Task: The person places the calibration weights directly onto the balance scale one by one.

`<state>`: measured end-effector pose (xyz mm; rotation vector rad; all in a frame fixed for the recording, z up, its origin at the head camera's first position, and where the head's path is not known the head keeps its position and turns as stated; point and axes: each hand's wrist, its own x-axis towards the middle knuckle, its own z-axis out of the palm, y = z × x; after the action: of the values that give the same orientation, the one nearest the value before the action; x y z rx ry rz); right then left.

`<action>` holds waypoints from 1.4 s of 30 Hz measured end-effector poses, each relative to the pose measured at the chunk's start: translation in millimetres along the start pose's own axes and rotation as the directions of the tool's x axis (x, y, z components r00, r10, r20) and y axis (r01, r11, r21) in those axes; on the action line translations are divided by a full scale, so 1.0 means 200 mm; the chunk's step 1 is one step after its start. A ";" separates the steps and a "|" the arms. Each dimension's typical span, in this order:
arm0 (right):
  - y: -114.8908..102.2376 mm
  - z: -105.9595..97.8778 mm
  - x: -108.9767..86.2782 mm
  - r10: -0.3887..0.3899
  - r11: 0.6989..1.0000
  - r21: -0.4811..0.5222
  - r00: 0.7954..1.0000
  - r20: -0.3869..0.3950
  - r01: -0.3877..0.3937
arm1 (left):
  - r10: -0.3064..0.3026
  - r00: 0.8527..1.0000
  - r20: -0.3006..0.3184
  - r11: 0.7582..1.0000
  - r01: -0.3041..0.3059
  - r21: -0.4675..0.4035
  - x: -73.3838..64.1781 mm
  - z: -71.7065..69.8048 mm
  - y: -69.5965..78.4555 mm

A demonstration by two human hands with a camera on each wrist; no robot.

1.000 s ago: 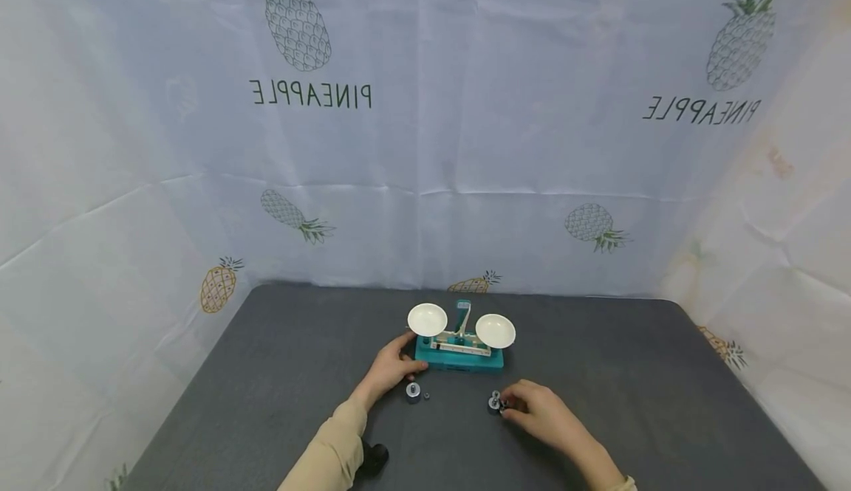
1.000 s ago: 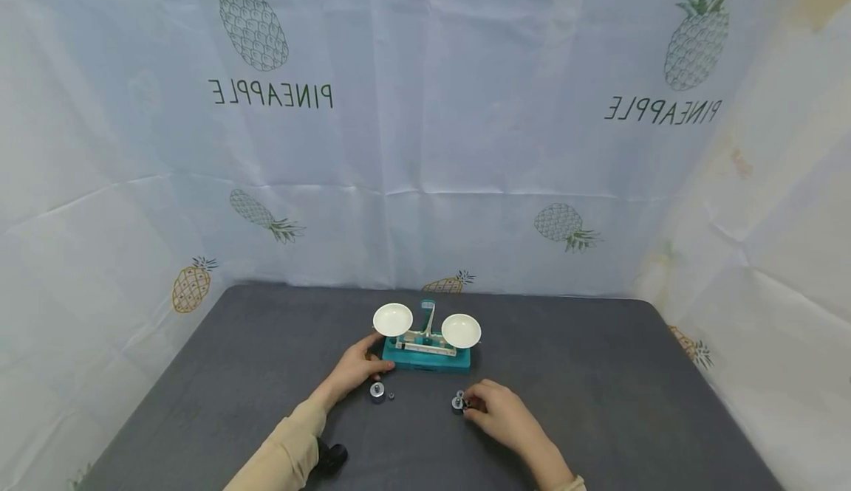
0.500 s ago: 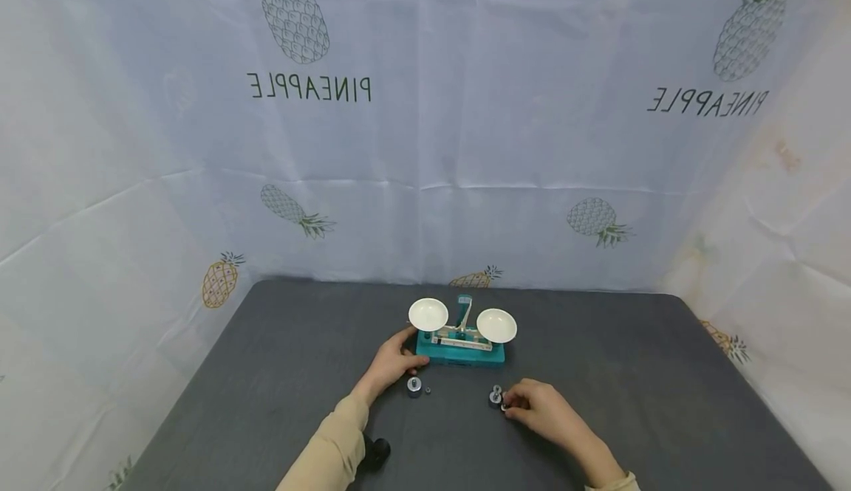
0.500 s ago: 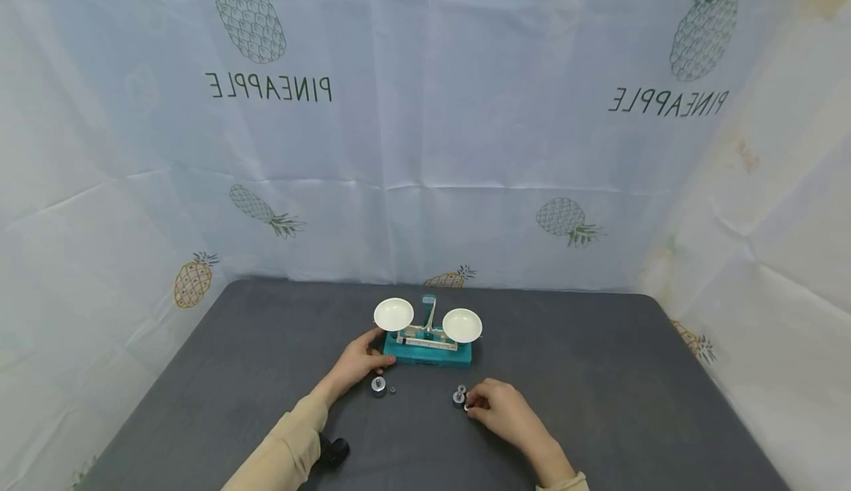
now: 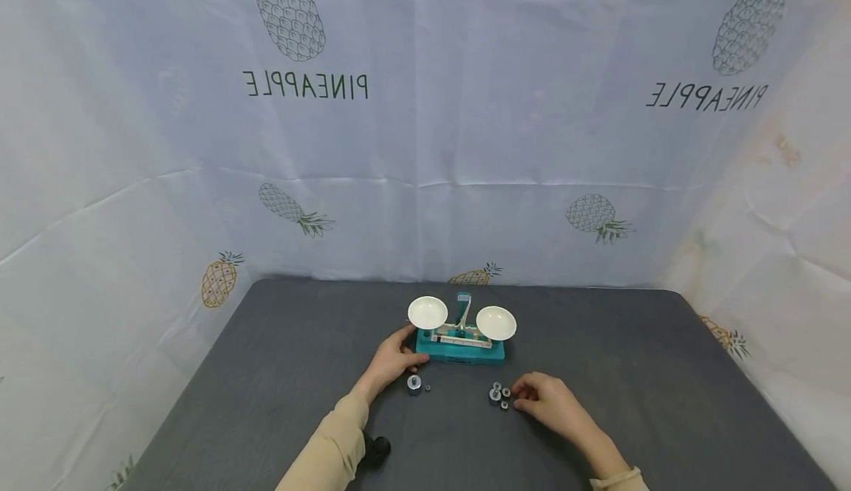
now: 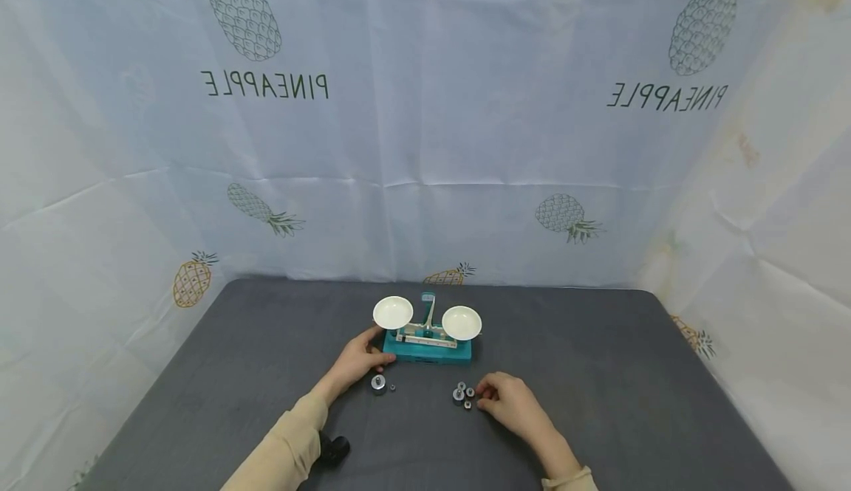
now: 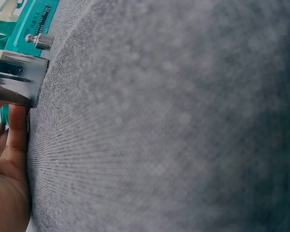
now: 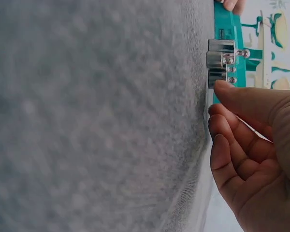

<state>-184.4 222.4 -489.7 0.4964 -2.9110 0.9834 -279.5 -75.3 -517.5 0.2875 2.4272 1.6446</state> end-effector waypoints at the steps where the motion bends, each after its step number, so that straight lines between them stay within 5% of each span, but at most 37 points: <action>1: 0.00 0.00 0.01 0.000 1.000 0.006 1.000 0.003 0.000 | 0.000 1.000 -0.001 1.000 0.000 0.000 0.00 0.00 0.00; 28: 0.03 0.03 0.05 -0.010 0.999 0.037 0.999 0.039 0.009 | 0.013 1.000 0.003 1.000 -0.013 -0.005 0.00 0.00 0.00; 42: 0.00 0.02 0.04 0.031 0.998 0.060 0.998 -0.049 -0.028 | 0.002 1.000 -0.011 1.000 -0.002 0.000 0.00 0.00 0.00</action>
<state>-192.3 218.3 -492.3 0.4258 -2.8604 1.0729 -279.7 -75.1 -516.5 0.2818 2.4355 1.6510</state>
